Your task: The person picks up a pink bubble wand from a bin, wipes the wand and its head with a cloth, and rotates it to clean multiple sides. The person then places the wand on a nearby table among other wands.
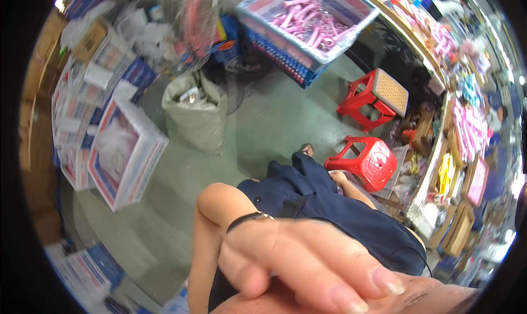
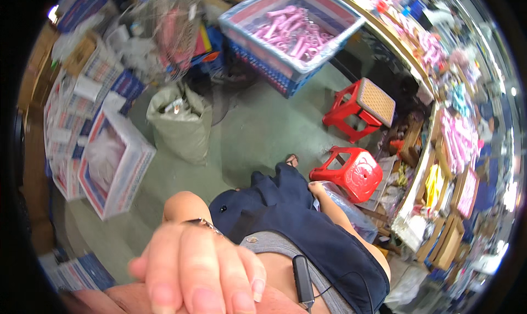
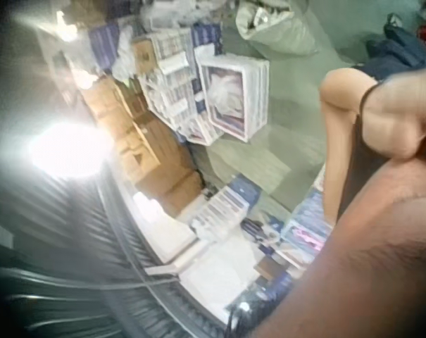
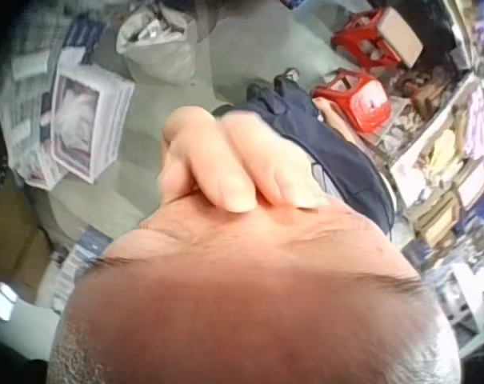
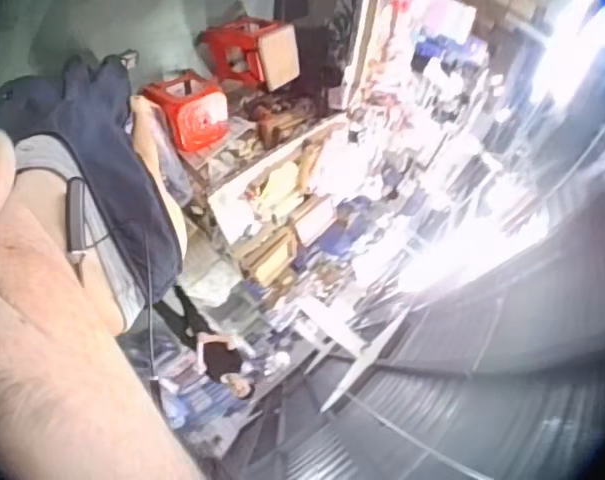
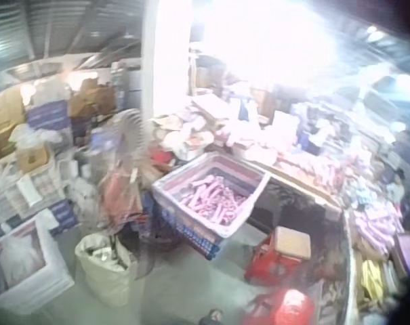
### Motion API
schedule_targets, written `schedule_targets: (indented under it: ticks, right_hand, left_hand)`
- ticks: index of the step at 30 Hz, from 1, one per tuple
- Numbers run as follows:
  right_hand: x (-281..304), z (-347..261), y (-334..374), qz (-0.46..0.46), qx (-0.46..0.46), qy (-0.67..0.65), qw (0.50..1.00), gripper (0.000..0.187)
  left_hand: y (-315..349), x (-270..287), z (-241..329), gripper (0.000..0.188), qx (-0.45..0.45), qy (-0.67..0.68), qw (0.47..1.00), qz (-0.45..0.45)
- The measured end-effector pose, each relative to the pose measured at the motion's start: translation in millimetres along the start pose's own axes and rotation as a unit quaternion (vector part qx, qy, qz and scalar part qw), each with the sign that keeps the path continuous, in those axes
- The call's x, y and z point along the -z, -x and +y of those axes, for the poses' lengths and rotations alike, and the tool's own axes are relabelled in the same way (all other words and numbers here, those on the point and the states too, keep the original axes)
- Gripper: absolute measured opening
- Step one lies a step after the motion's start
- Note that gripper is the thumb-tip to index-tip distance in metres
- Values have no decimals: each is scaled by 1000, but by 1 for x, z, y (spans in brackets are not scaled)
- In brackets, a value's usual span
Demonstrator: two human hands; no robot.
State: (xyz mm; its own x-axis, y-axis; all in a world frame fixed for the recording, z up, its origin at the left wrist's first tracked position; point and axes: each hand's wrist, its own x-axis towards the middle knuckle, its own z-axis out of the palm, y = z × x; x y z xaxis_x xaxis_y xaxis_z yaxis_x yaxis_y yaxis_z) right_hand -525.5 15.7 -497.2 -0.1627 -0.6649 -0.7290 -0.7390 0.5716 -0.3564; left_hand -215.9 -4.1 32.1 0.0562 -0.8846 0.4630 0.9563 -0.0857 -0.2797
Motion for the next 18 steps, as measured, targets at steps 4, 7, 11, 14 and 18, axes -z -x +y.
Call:
schedule_targets:
  ticks: [4, 7, 11, 14, 18]
  right_hand:
    - [-2, 40, -10, 59, -44, -86, 994, 41]
    - [10, 56, -19, 92, -109, -218, 966, 42]
    - [56, 68, -33, 150, -121, -206, 959, 35]
    - [82, 75, -24, 225, -143, -314, 911, 31]
    - [65, 83, 11, 329, -275, -445, 786, 27]
  left_hand:
    - [-28, 26, -65, 43, 11, -62, 997, 37]
    - [-63, 55, -92, 38, 245, -113, 963, 13]
    - [-120, 162, -170, 37, 434, -208, 774, -411]
    - [-122, 195, -220, 24, 540, -218, 746, -323]
    - [-130, 215, -270, 19, 665, -82, 677, -303]
